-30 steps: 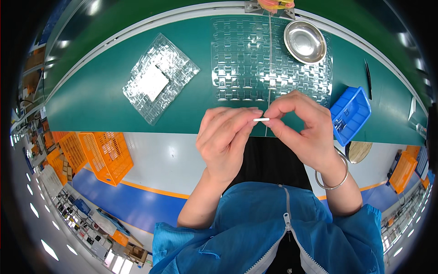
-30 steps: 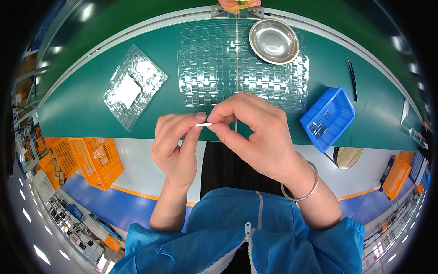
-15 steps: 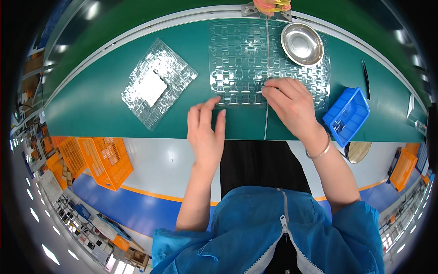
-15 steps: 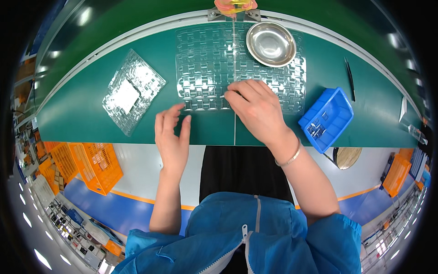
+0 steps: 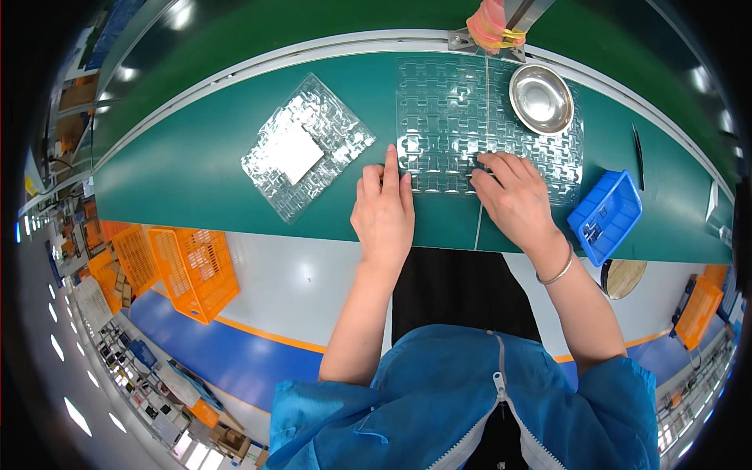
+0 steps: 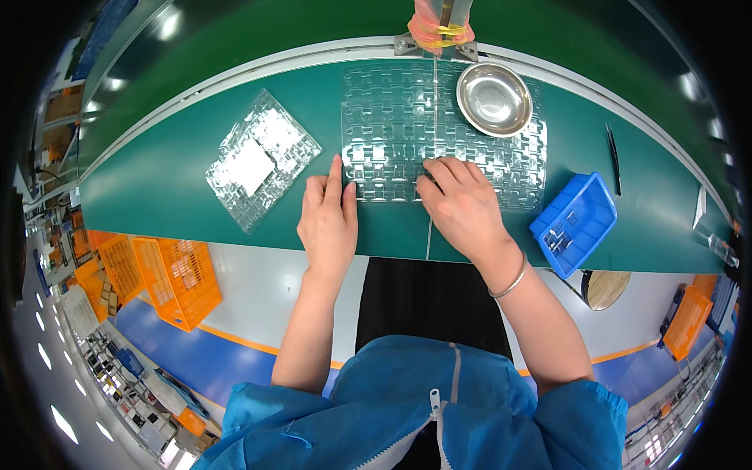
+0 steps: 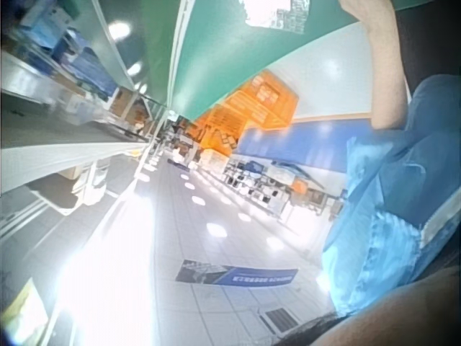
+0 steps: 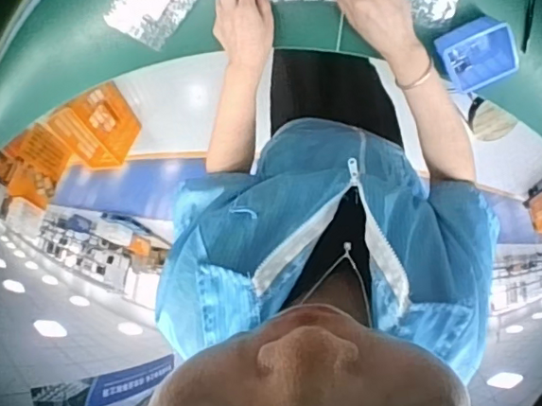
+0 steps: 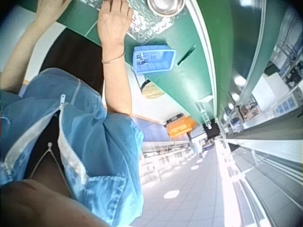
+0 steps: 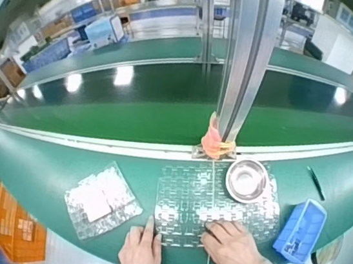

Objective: The person assembles small electronic components and router cases by hand, using pliers to manipulate the components.

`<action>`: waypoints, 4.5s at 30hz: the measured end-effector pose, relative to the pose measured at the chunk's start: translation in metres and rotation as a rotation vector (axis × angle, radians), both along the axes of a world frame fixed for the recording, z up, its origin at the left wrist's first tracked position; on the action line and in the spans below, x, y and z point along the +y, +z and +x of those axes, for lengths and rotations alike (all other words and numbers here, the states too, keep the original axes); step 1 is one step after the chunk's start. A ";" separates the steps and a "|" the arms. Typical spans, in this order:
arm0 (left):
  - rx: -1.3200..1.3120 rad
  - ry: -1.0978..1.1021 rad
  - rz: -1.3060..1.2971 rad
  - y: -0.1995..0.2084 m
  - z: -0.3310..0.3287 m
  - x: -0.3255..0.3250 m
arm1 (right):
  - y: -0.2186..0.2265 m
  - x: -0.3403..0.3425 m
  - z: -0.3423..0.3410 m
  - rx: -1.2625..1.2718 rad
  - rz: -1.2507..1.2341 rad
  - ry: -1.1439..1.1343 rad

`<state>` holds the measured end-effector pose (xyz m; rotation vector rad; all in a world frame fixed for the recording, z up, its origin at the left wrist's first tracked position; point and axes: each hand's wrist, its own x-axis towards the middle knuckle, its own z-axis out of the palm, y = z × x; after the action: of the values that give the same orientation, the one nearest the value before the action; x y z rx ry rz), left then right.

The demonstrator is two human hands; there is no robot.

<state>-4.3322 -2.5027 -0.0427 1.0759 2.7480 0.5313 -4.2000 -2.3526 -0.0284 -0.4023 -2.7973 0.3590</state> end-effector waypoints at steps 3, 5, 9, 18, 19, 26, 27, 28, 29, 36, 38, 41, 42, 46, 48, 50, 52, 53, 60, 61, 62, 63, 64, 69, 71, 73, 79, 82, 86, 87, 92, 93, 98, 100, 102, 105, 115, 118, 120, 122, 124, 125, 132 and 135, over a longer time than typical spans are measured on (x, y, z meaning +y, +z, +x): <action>0.002 -0.011 -0.011 0.000 0.000 0.000 | 0.011 -0.005 -0.004 -0.087 -0.012 -0.022; 0.004 -0.012 -0.018 0.001 0.000 0.001 | 0.012 -0.001 -0.002 -0.050 -0.087 -0.039; 0.027 -0.009 -0.008 -0.001 -0.001 -0.004 | 0.018 0.034 0.007 0.079 -0.179 -0.245; 0.044 -0.044 -0.006 0.003 0.005 -0.002 | -0.001 0.139 0.013 -0.112 -0.520 -0.804; 0.050 -0.039 -0.018 0.005 0.005 -0.003 | -0.004 0.143 0.014 -0.123 -0.786 -0.772; 0.076 -0.044 -0.012 0.010 0.014 -0.013 | -0.004 0.184 0.064 0.169 -0.877 -1.061; 0.076 -0.051 -0.018 0.009 0.018 -0.015 | -0.002 0.188 0.073 0.092 -0.776 -1.066; 0.083 -0.049 -0.032 0.009 0.019 -0.022 | 0.000 0.182 0.074 0.095 -0.782 -1.060; 0.079 -0.044 -0.013 0.007 0.021 -0.030 | 0.002 0.168 0.075 0.097 -0.231 -0.887; 0.002 -0.006 0.107 -0.004 0.042 -0.047 | 0.002 0.090 0.064 -0.417 -0.214 -0.607; -0.067 0.098 0.206 -0.017 0.052 -0.049 | -0.007 0.091 0.070 -0.365 -0.284 -0.598; -0.377 0.315 0.431 -0.022 0.058 -0.054 | -0.018 0.097 0.083 -0.343 -0.517 -0.607; -0.610 0.439 0.554 -0.020 0.061 -0.056 | -0.019 0.099 0.087 -0.362 -0.680 -0.610; -0.901 0.551 0.734 -0.006 0.072 -0.061 | 0.002 0.086 0.099 -0.249 -0.874 -0.662; -0.898 0.506 0.754 -0.007 0.068 -0.074 | 0.025 0.073 0.095 -0.203 -0.949 -0.630; -0.970 0.512 0.858 0.000 0.068 -0.075 | 0.042 0.067 0.095 -0.108 -1.131 -0.570; -0.973 0.508 0.885 0.008 0.062 -0.084 | 0.057 0.053 0.083 -0.120 -1.128 -0.558; -0.975 0.532 0.896 0.011 0.057 -0.089 | 0.062 0.046 0.072 -0.068 -1.240 -0.573; -0.848 0.618 0.996 0.005 -0.028 -0.141 | 0.024 0.002 -0.044 -0.005 -1.449 -0.470; -0.850 0.619 0.991 0.000 -0.045 -0.151 | 0.018 -0.008 -0.067 -0.035 -1.420 -0.484; -0.827 0.644 0.995 -0.005 -0.060 -0.160 | 0.008 -0.015 -0.088 -0.040 -1.422 -0.493; -0.804 0.665 0.999 -0.010 -0.077 -0.168 | -0.003 -0.020 -0.109 -0.031 -1.383 -0.485; -0.809 0.667 0.992 -0.014 -0.093 -0.179 | -0.016 -0.026 -0.127 -0.024 -1.347 -0.476; -0.747 0.635 0.875 -0.027 -0.145 -0.218 | -0.049 -0.053 -0.185 -0.023 -1.177 -0.482; -0.743 0.521 0.864 -0.044 -0.158 -0.216 | -0.057 -0.048 -0.187 -0.103 -1.070 -0.538; -0.947 0.530 0.924 -0.045 -0.163 -0.194 | -0.091 -0.028 -0.172 -0.052 -1.158 -0.636; -1.132 0.597 0.739 -0.061 -0.174 -0.201 | -0.055 -0.030 -0.180 -0.120 -1.572 -0.693; -1.293 0.650 0.701 -0.055 -0.181 -0.197 | -0.047 -0.013 -0.177 -0.234 -1.736 -0.667; -1.443 0.702 0.718 -0.043 -0.187 -0.196 | -0.047 -0.005 -0.162 -0.300 -1.877 -0.706; -1.501 0.676 0.698 -0.040 -0.188 -0.195 | -0.049 -0.005 -0.153 -0.293 -1.898 -0.709; -1.575 0.559 0.637 -0.042 -0.190 -0.191 | -0.035 -0.021 -0.129 -0.229 -1.857 -0.653; -1.524 0.542 0.602 -0.049 -0.194 -0.190 | -0.041 -0.019 -0.128 -0.188 -1.906 -0.622; -1.541 0.464 0.567 -0.033 -0.211 -0.188 | -0.080 -0.020 -0.126 0.127 -1.994 -0.322; -1.586 0.477 0.604 -0.029 -0.215 -0.184 | -0.056 -0.021 -0.132 0.090 -2.059 -0.396; -1.638 0.401 0.525 -0.025 -0.211 -0.164 | -0.048 -0.017 -0.122 0.087 -2.067 -0.542; -1.687 0.400 0.478 -0.023 -0.197 -0.160 | -0.028 -0.027 -0.093 0.130 -2.057 -0.680; -1.796 0.167 0.339 -0.005 -0.150 -0.095 | 0.012 -0.031 0.005 0.269 -1.907 -0.818; -1.812 0.190 0.291 -0.002 -0.145 -0.077 | 0.044 -0.030 0.030 0.349 -1.803 -0.807; -1.834 0.163 0.306 0.002 -0.136 -0.069 | 0.047 -0.023 0.058 0.574 -1.430 -1.036; -1.809 0.120 0.289 0.017 -0.125 -0.054 | 0.013 -0.007 0.107 0.716 -0.717 -1.329; -1.775 0.083 0.261 0.034 -0.116 -0.042 | 0.000 0.007 0.144 0.501 -0.056 -1.575; -1.722 0.086 0.221 0.045 -0.109 -0.036 | -0.018 0.012 0.163 0.508 -0.036 -1.587; -1.563 -0.093 0.155 0.138 -0.030 -0.002 | -0.041 0.014 0.206 0.345 -0.366 -1.398; -1.386 -0.011 0.071 0.181 0.046 0.019 | -0.024 -0.005 0.252 0.476 -0.489 -1.403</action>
<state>-4.2862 -2.4838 0.1380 0.3879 1.4886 0.9034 -3.9481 -2.3581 -0.0528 -1.8538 -1.4005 0.6202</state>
